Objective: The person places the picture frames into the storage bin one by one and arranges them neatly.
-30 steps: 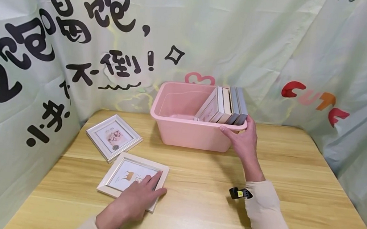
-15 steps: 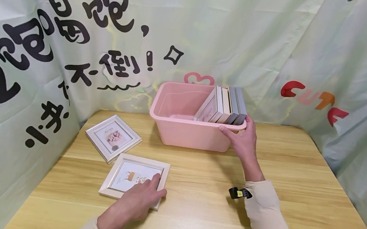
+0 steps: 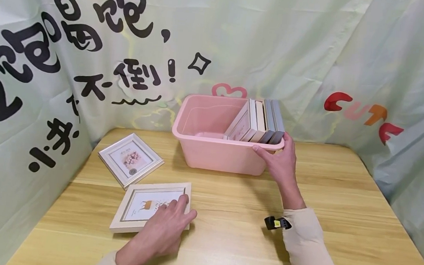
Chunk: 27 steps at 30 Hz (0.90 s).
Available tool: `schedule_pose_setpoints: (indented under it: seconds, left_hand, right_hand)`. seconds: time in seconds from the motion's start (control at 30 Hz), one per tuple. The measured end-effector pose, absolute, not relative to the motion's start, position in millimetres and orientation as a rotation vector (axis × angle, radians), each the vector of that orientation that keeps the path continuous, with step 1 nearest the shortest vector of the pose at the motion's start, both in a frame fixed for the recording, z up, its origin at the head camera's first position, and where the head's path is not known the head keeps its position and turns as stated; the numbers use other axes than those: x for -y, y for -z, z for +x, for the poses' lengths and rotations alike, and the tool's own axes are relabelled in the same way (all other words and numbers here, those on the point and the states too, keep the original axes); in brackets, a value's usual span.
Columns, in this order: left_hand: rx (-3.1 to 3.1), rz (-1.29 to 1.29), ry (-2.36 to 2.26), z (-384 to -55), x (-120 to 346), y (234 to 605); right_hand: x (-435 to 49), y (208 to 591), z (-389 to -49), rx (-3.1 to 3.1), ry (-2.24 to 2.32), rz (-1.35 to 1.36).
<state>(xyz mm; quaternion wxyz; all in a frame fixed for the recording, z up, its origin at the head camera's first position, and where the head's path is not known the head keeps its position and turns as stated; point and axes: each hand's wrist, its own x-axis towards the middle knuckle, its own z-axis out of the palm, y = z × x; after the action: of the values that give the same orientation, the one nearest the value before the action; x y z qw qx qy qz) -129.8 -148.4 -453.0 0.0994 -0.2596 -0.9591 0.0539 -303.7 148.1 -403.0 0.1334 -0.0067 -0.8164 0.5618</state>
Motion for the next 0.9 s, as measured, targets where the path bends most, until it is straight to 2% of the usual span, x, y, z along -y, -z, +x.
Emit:
schedule_pose_setpoints:
  seconds: [0.9]
  left_hand:
    - [2.764, -0.644, 0.052, -136.3, 146.7, 449.9]
  right_hand:
    - [-149.0, 402.9, -303.1, 2.369, -1.631, -0.017]
